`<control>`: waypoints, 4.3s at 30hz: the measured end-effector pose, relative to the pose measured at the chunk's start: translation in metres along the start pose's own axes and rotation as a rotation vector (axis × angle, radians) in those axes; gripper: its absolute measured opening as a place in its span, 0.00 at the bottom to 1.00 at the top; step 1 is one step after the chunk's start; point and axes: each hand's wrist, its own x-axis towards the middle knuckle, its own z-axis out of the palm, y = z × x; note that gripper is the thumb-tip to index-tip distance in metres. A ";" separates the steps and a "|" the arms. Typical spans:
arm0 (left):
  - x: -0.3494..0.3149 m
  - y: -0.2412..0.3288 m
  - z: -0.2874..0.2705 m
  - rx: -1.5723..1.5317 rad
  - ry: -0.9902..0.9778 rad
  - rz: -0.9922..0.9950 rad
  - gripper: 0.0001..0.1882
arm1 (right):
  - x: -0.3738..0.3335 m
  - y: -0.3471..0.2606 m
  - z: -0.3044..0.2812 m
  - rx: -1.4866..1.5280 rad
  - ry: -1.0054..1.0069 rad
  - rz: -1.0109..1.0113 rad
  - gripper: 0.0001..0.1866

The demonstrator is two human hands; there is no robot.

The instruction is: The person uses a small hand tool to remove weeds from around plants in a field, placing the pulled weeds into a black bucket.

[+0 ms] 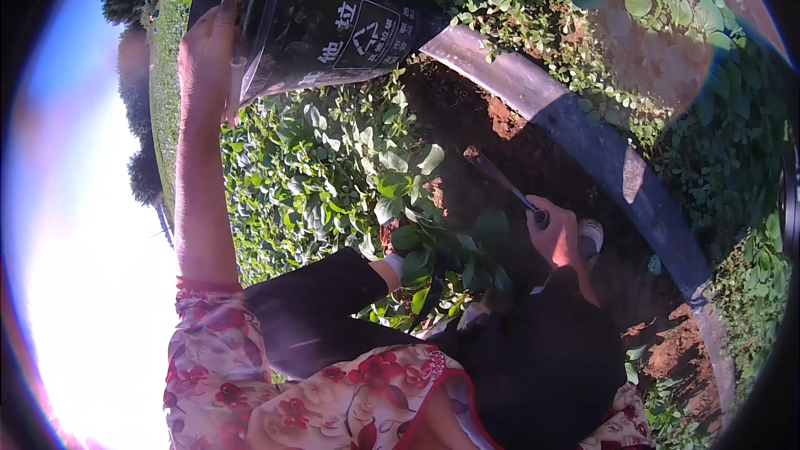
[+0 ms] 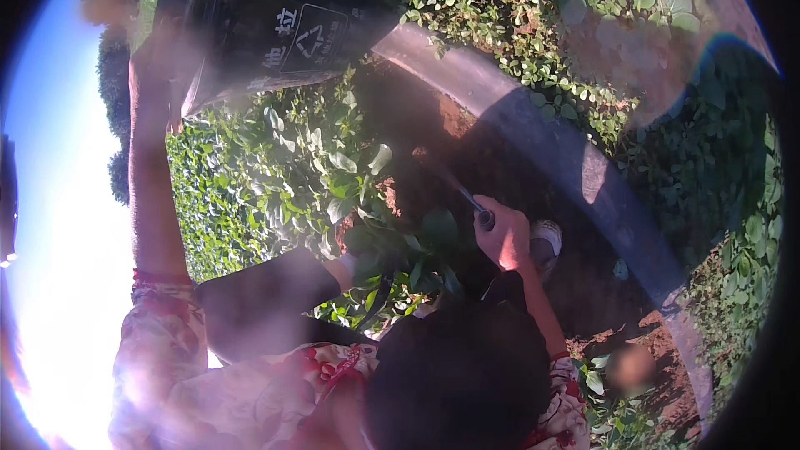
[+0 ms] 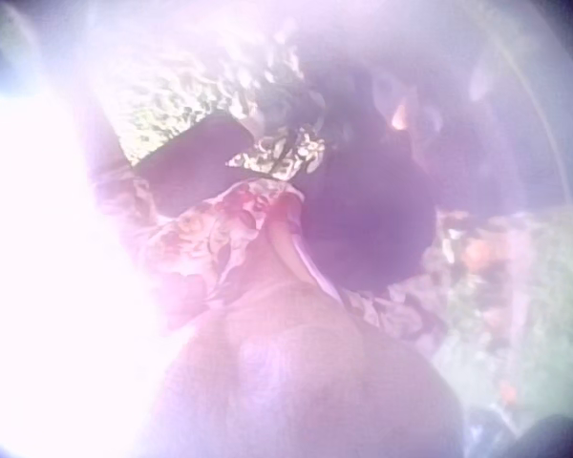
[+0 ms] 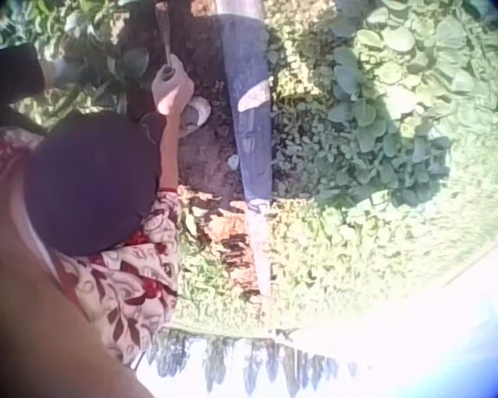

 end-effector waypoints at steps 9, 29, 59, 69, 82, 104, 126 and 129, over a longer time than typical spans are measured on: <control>-0.062 0.027 0.063 0.241 0.420 1.105 0.12 | 0.054 -0.012 0.012 -0.167 0.034 -0.150 0.12; -0.081 -0.152 0.350 0.157 -0.558 0.252 0.25 | 0.169 0.010 0.111 -0.172 0.060 -0.190 0.09; -0.058 -0.166 0.358 0.272 -0.577 0.256 0.14 | 0.169 -0.011 0.151 0.035 0.115 0.036 0.05; -0.042 -0.155 0.261 -0.096 -0.657 0.082 0.16 | 0.188 -0.083 0.107 -0.385 -0.056 -0.500 0.08; -0.160 -0.146 0.259 0.242 -0.707 0.280 0.30 | 0.109 -0.092 0.060 -0.533 -0.360 -0.153 0.11; -0.182 -0.233 0.234 0.319 -0.462 0.756 0.15 | 0.091 -0.064 0.069 -0.413 -0.362 -0.185 0.13; -0.189 -0.221 0.184 0.181 -0.200 0.508 0.18 | 0.142 -0.089 0.104 -0.501 -0.577 -0.456 0.13; -0.175 -0.169 0.188 -0.163 -0.248 0.607 0.19 | 0.164 -0.104 0.106 -0.653 -0.656 -0.615 0.13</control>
